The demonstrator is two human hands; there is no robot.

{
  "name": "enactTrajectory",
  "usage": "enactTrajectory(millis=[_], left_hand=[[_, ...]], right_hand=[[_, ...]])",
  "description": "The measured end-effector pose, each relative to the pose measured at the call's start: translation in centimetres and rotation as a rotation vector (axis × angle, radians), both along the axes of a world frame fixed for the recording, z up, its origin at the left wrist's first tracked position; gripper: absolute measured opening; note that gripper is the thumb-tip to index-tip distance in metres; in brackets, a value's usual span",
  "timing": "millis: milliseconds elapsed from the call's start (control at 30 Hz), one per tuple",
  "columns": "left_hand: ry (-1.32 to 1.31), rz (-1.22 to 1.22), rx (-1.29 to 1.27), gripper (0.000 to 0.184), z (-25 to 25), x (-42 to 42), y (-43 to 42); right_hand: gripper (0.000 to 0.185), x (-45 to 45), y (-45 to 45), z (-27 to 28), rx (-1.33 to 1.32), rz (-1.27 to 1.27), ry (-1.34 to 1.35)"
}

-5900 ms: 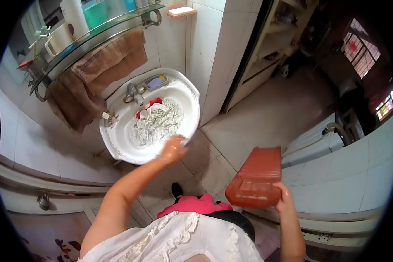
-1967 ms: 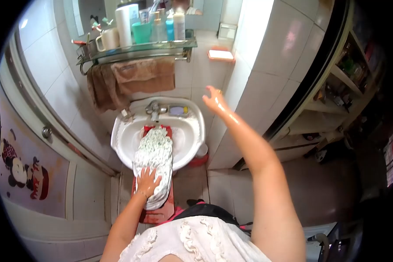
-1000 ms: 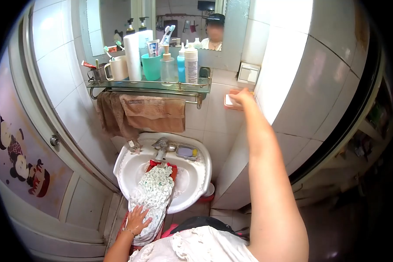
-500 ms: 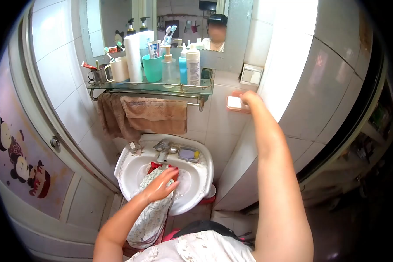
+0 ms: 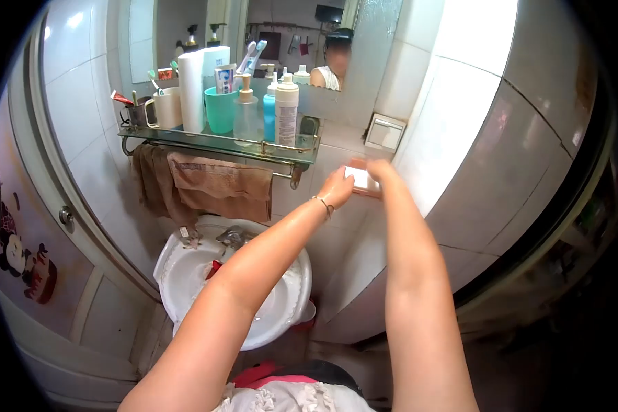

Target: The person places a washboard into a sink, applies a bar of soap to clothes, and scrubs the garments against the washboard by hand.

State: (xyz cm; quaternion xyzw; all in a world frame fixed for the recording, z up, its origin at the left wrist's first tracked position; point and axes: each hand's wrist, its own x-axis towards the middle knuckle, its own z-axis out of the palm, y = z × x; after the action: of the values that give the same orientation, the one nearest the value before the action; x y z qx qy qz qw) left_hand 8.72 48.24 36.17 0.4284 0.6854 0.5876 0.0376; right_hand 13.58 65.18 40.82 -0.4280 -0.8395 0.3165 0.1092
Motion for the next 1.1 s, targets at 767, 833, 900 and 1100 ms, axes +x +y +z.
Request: enactTrajectory(millis=[767,833,900,1100], left_hand=[[0.705,-0.236,-0.711,0.07,6.5,-1.8,-0.7],[0.769,-0.277,-0.727,0.065,5.4,-2.9,0.4],[0.784,-0.281,-0.731,0.058,5.0,-3.3,1.3],[0.978,-0.377,-0.463,0.038,0.5,-7.3,7.3]], right_hand=[[0.045,1.3,-9.0,9.2,0.379,0.085,0.182],[0.049,2.3,-10.7,10.0,0.388,0.138,0.204],[0.055,2.9,-11.5,10.2,0.412,0.217,0.233],[0.05,3.7,-11.8,8.8,0.21,0.183,0.646]])
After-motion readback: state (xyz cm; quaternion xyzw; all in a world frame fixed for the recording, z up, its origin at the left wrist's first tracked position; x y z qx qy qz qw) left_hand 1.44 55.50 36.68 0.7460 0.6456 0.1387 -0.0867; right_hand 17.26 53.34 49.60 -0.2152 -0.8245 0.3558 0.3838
